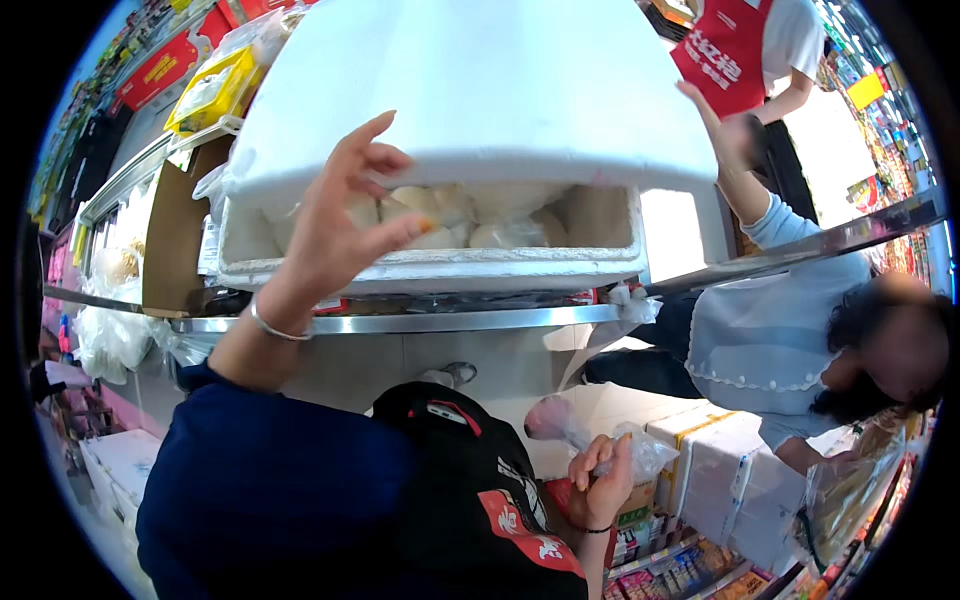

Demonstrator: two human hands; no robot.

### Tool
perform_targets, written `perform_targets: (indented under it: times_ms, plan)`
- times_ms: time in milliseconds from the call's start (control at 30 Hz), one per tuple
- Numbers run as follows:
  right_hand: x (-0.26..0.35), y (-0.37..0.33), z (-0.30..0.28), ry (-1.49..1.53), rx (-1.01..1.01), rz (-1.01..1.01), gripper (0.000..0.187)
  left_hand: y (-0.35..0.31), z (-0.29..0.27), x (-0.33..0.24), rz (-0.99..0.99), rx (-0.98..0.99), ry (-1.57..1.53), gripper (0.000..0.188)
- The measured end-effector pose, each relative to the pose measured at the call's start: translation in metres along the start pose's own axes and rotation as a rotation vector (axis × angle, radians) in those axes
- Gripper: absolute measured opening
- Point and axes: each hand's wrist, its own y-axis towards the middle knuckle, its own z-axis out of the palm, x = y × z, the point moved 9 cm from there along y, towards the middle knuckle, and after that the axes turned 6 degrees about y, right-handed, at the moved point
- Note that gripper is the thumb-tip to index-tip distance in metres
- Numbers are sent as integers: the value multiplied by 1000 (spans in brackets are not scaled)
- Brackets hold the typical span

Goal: The person retrieves bundles of noodles from a freezer, places them into plastic bags, and weighs them on a digital scale. They then hand the packaged noodles to customers and repeat the process with additional items such as leafy greens.

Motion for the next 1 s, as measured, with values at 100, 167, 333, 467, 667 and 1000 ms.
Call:
perform_targets:
  times_ms: [100, 167, 333, 467, 667, 1000]
  plan:
    - [3, 12, 15, -42, 37, 6, 38, -8, -8, -17, 319, -62, 944, 93]
    - [6, 20, 30, -56, 166, 10, 34, -3, -17, 5, 274, -82, 983, 92]
    - [42, 25, 86, -457, 203, -157, 22, 32, -33, 18, 365, -146, 933, 71]
    - [46, 35, 102, -457, 181, -161, 24, 54, 20, -19, 632, 174, 626, 30]
    - [21, 49, 105, -571, 94, -1, 37, 126, 124, 14, 715, 165, 533, 37]
    - [2, 59, 56, -434, -133, 77, 20, 187, 188, 44, 664, 469, 242, 14]
